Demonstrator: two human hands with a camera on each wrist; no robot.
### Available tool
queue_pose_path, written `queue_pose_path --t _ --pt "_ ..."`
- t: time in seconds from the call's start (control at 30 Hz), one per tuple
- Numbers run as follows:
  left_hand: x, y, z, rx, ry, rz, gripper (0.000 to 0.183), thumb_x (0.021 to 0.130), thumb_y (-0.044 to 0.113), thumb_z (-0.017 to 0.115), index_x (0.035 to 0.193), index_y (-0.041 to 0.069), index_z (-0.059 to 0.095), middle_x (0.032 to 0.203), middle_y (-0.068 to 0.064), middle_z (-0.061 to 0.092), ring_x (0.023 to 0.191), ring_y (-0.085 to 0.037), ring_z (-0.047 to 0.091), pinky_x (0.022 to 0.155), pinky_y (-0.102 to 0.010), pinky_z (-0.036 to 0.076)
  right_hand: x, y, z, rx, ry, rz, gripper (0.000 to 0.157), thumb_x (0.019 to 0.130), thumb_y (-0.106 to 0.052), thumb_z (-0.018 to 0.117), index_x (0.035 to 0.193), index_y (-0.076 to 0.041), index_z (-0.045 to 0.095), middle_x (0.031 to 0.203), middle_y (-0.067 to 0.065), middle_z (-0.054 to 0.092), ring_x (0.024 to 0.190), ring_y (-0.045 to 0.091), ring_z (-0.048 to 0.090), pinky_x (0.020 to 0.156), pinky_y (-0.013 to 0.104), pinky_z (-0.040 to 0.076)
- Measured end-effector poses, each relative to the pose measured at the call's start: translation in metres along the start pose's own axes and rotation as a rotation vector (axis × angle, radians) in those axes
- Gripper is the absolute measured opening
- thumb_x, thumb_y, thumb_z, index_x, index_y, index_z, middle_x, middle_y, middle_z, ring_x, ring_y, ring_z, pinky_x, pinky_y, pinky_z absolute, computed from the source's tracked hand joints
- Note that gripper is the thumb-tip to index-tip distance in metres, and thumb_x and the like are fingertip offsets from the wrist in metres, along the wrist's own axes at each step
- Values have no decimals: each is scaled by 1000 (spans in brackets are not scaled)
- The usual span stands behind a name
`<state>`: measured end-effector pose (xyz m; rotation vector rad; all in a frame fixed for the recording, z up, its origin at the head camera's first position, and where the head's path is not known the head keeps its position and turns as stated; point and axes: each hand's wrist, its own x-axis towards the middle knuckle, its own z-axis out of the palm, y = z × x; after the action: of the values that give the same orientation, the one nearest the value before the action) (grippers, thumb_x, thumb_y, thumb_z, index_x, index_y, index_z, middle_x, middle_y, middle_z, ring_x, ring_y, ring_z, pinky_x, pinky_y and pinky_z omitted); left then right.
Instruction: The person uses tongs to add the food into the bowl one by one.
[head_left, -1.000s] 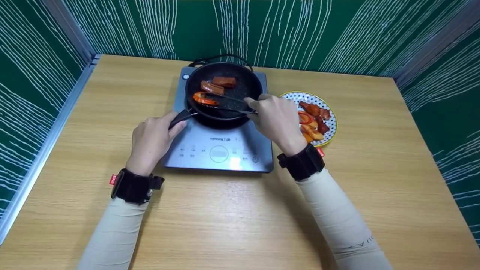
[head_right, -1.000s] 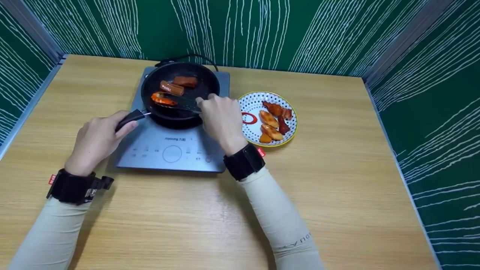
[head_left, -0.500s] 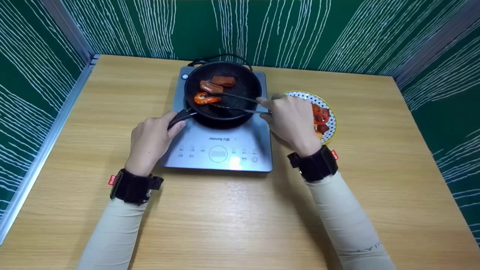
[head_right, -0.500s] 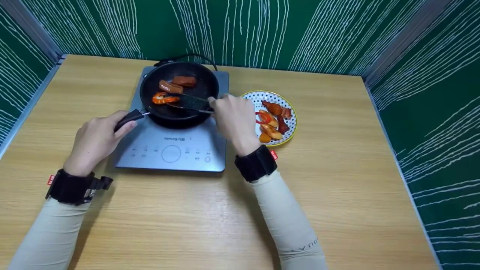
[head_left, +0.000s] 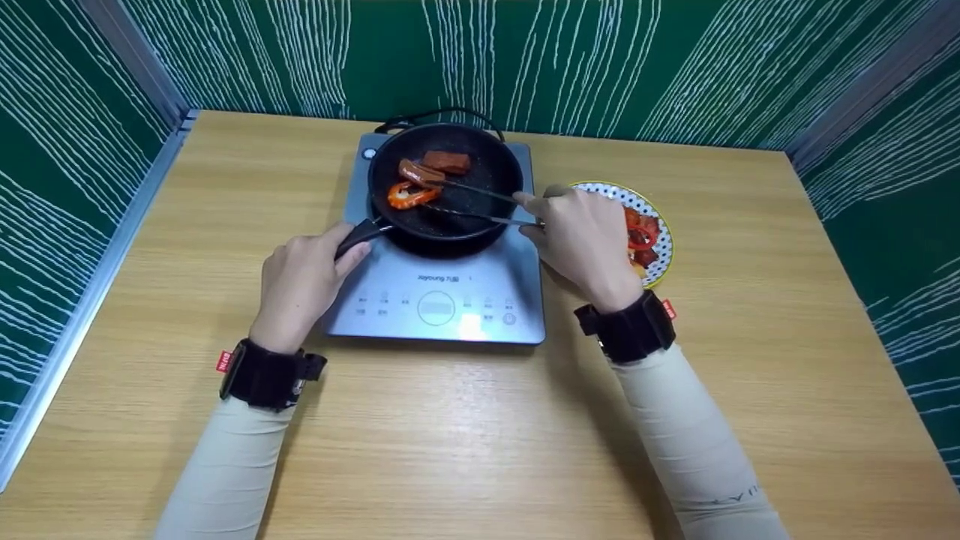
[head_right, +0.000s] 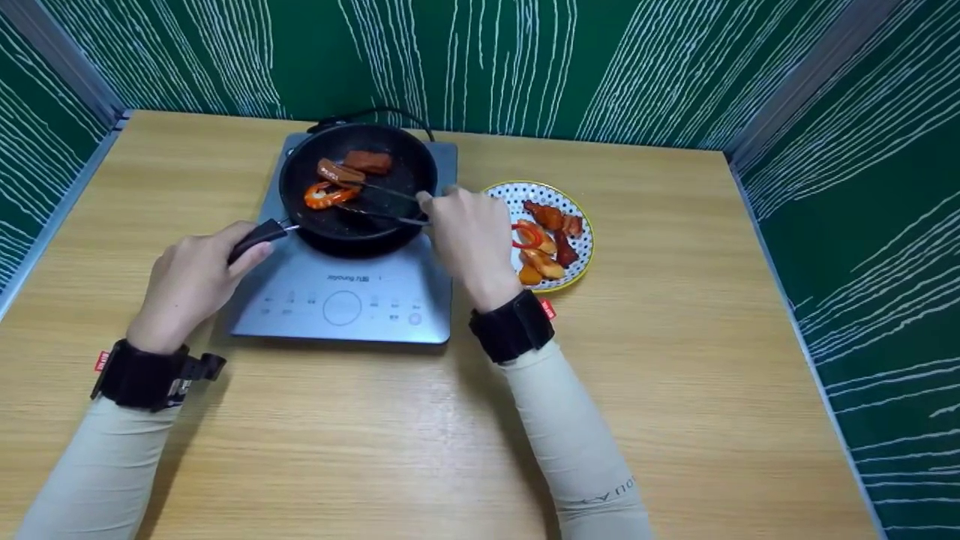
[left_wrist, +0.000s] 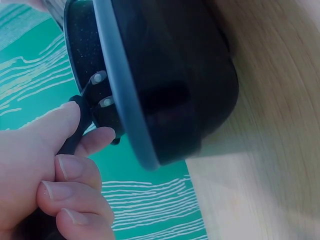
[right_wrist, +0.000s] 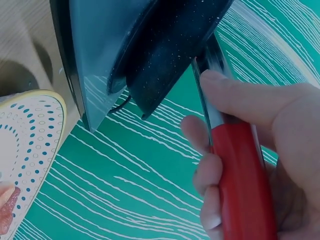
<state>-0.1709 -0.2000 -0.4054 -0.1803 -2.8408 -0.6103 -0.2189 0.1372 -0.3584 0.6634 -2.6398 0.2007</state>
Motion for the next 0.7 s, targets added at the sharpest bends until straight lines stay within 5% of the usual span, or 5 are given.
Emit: queue_pose_path --t 0.2,0.47,0.7 --pt "1 -1 0 0 -10 0 29 106 41 66 107 12 66 78 -10 61 68 -33 58 59 -40 32 -12 22 -17 5 36 30 32 94 -31 84 125 -25 80 87 6 75 60 29 64 44 41 36" --pt "0 -1 0 11 2 5 27 106 40 67 105 13 64 75 -9 58 67 -33 58 57 -39 31 -53 80 -45 69 52 210 43 95 -33 83 134 -17 75 95 11 78 63 29 61 52 38 33" --pt "0 -1 0 12 -10 -7 27 106 40 67 107 13 65 76 -10 60 68 -33 58 58 -39 31 -86 120 -55 81 -63 368 46 97 -35 81 137 -13 72 92 17 74 69 31 56 58 41 32"
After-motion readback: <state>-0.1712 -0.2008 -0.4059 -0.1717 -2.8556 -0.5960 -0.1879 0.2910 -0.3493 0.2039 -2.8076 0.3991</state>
